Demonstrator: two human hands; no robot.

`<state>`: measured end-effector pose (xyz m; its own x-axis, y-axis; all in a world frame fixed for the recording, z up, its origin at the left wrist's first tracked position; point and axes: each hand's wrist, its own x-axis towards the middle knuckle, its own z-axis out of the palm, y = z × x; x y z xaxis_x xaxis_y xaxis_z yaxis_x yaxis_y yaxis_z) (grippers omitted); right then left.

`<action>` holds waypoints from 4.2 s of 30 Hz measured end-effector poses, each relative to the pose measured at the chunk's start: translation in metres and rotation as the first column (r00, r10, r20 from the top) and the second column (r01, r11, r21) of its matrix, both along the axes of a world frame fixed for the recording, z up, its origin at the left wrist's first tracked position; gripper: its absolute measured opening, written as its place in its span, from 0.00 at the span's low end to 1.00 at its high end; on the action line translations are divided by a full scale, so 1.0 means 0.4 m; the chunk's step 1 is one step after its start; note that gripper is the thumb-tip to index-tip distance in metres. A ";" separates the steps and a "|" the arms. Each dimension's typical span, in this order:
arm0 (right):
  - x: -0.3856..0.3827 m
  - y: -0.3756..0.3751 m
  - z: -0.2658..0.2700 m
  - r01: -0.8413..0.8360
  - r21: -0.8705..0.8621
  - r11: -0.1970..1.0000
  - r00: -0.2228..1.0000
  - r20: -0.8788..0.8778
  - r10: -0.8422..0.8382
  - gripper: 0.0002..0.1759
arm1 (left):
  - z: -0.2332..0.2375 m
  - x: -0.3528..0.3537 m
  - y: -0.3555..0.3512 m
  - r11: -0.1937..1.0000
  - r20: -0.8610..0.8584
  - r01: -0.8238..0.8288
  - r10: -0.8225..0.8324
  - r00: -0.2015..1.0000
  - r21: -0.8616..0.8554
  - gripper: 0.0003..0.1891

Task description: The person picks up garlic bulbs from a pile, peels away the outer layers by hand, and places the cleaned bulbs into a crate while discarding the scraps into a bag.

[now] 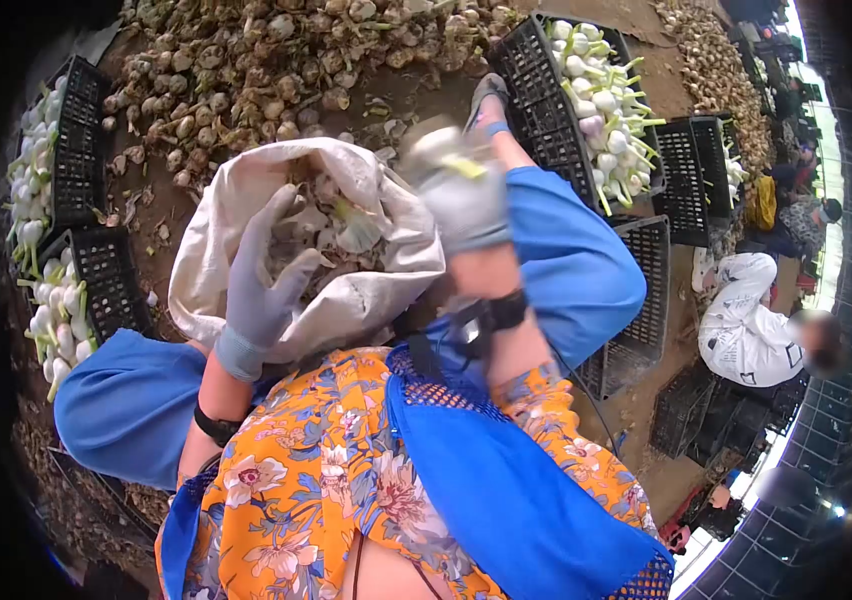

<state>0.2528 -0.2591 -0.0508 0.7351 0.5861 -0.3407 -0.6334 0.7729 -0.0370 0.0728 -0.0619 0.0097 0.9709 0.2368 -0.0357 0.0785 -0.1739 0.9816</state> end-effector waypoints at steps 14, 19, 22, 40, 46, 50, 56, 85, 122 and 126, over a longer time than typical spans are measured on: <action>0.394 0.199 -0.255 0.426 -0.895 0.135 0.037 0.166 0.985 0.27 | -0.070 0.011 0.052 0.986 -0.185 -0.102 0.077 0.980 -0.132 0.21; 0.361 0.394 -0.371 0.717 -0.697 0.007 -0.206 -0.203 0.957 0.20 | -0.036 0.019 0.086 0.994 -0.186 -0.097 0.085 0.979 -0.057 0.19; 0.404 0.408 -0.369 0.380 -0.920 0.090 0.009 0.101 0.995 0.11 | -0.066 -0.003 0.085 0.979 -0.135 -0.148 0.130 0.982 -0.138 0.23; -0.252 0.127 0.202 -0.076 -0.738 0.671 0.496 0.555 0.667 0.17 | 0.038 -0.068 -0.022 0.867 0.455 -0.283 0.075 0.888 0.410 0.29; -0.279 0.099 0.184 -0.150 -0.666 0.731 0.604 0.524 0.601 0.11 | 0.022 -0.098 -0.019 0.914 0.413 -0.190 0.026 0.910 0.360 0.28; -0.289 0.090 0.199 -0.207 -0.630 0.749 0.630 0.500 0.594 0.12 | 0.009 -0.104 -0.022 0.991 0.278 -0.120 0.100 0.955 0.055 0.28; -0.293 0.086 0.201 -0.114 -0.708 0.697 0.527 0.551 0.647 0.13 | 0.034 -0.109 -0.023 0.878 0.021 -0.068 0.089 0.996 -0.473 0.22; -0.282 0.096 0.136 0.205 -0.794 0.573 0.614 0.560 0.557 0.16 | -0.034 -0.109 -0.017 0.444 -0.068 0.016 -0.172 0.983 -0.896 0.21; -0.285 0.100 0.130 0.762 -0.528 0.376 -0.011 0.570 0.822 0.05 | -0.036 -0.111 0.024 0.756 -0.177 -0.018 -0.130 0.976 -0.654 0.22; -0.270 0.091 0.121 0.547 -0.676 0.494 0.100 0.639 0.763 0.03 | -0.024 -0.113 0.019 0.640 -0.131 -0.022 -0.123 0.984 -0.768 0.23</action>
<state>0.1450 -0.2227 -0.0025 0.6776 0.7079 0.1991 0.3900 -0.1165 -0.9134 0.0278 -0.0543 0.0000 0.9434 0.0053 -0.3315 0.2561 0.6232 0.7389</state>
